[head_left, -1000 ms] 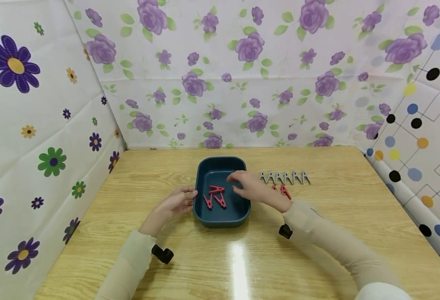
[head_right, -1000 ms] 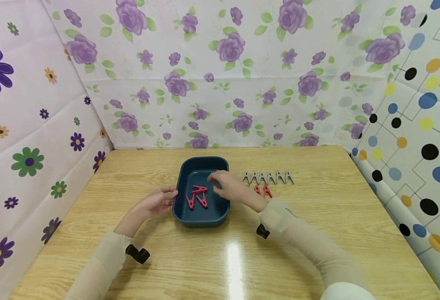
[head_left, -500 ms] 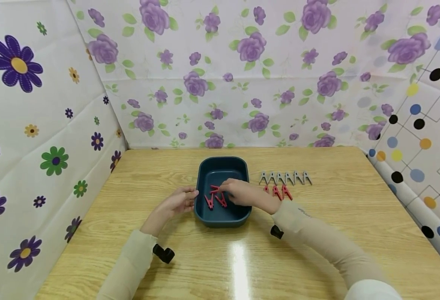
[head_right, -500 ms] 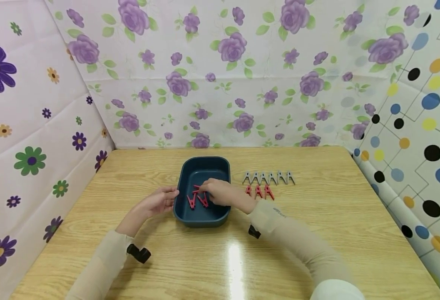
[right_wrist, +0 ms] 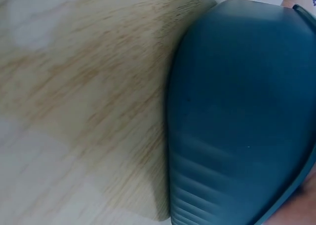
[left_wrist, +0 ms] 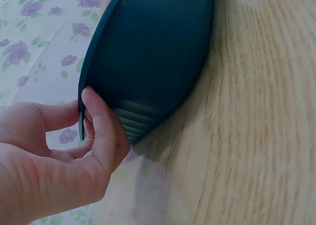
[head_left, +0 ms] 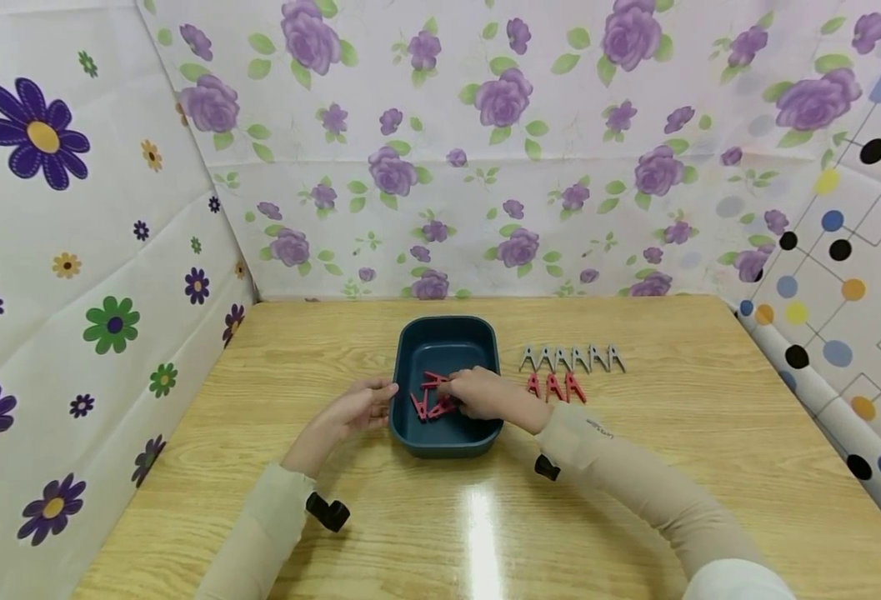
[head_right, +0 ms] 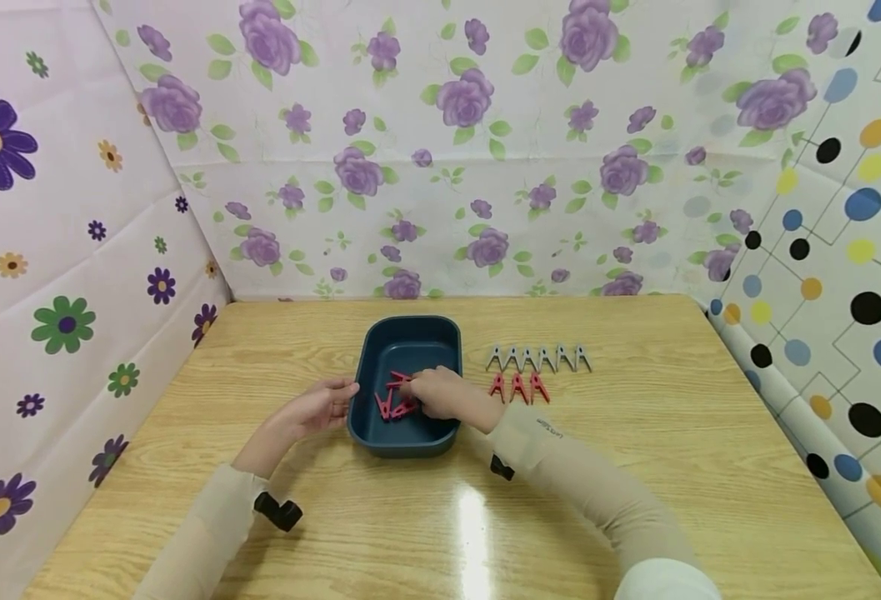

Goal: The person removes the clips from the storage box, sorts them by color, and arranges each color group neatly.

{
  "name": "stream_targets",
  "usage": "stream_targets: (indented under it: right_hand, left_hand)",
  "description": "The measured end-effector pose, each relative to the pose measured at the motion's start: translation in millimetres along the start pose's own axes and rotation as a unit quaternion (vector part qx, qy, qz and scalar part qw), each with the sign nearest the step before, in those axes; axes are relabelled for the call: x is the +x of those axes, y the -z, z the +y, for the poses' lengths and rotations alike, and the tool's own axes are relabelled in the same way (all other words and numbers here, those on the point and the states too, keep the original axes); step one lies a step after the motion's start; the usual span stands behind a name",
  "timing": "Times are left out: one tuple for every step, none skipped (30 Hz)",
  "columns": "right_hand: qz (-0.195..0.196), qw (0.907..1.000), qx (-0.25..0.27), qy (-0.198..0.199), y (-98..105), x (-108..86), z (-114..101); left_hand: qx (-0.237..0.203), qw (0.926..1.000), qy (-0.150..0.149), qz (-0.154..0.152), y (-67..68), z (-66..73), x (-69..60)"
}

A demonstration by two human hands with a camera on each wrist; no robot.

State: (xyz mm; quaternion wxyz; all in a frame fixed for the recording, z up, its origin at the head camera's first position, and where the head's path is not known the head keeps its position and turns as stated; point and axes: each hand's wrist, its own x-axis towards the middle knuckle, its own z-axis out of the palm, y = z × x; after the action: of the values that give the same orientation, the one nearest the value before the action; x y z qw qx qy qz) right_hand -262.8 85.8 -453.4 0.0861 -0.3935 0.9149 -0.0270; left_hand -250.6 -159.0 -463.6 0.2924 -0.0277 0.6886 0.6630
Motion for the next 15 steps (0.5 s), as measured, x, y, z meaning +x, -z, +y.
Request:
stream_targets:
  right_hand:
    - [0.0,1.0,0.0,-0.001,-0.5,-0.4,-0.1]
    - [0.001,1.0,0.001,0.0,-1.0,-0.8,-0.1]
    - [0.002,1.0,-0.002,0.002,-1.8,-1.2,-0.2]
    - [0.006,1.0,-0.005,0.003,-2.4,-1.8,-0.1]
    - [0.01,0.9999,-0.008,0.004,-3.1,-2.3,0.0]
    - [0.016,0.9998,-0.014,0.007,-3.8,-2.7,0.1]
    - [0.023,0.9995,-0.019,0.009,-4.4,-3.1,0.3]
    - [0.03,0.9992,-0.024,0.012,-4.8,-3.5,0.5]
    - [0.036,0.9988,-0.031,0.014,-4.8,-3.7,0.7]
    - [0.042,0.9984,-0.034,0.016,-4.7,-4.0,1.0]
    - [0.047,0.9981,-0.035,0.019,-4.4,-4.1,1.4]
    - [0.051,0.9978,-0.036,0.021,-4.0,-4.3,1.8]
    - [0.053,0.9977,-0.034,0.023,-3.3,-4.6,2.0]
    - [0.055,0.9977,-0.032,0.026,-2.6,-4.9,2.3]
    - [0.055,0.9977,-0.028,0.027,-1.8,-5.2,2.6]
  left_hand:
    - [0.0,1.0,0.0,-0.001,0.3,-0.4,0.1]
    - [0.0,1.0,0.0,-0.002,0.4,-0.7,0.1]
    - [0.0,1.0,0.001,-0.002,0.5,-0.9,0.1]
    - [-0.001,1.0,0.003,-0.002,0.6,-1.3,0.2]
    - [-0.002,1.0,0.003,-0.002,0.7,-1.5,0.2]
    - [-0.001,1.0,0.002,-0.003,1.0,-1.8,0.4]
    - [-0.003,1.0,0.002,-0.004,1.1,-2.1,0.6]
    - [-0.003,1.0,0.002,-0.006,1.2,-2.3,0.7]
    - [-0.006,1.0,0.003,-0.005,1.4,-2.5,1.1]
    - [-0.007,0.9999,0.003,-0.007,1.6,-2.7,1.4]
    - [-0.007,0.9999,0.002,-0.01,2.0,-3.0,1.7]
    - [-0.007,0.9999,0.002,-0.011,2.2,-3.0,1.9]
    - [-0.009,0.9999,0.002,-0.011,2.2,-3.2,2.0]
    - [-0.008,0.9999,0.002,-0.013,2.4,-3.4,2.0]
    - [-0.009,0.9999,0.002,-0.013,2.6,-3.4,2.0]
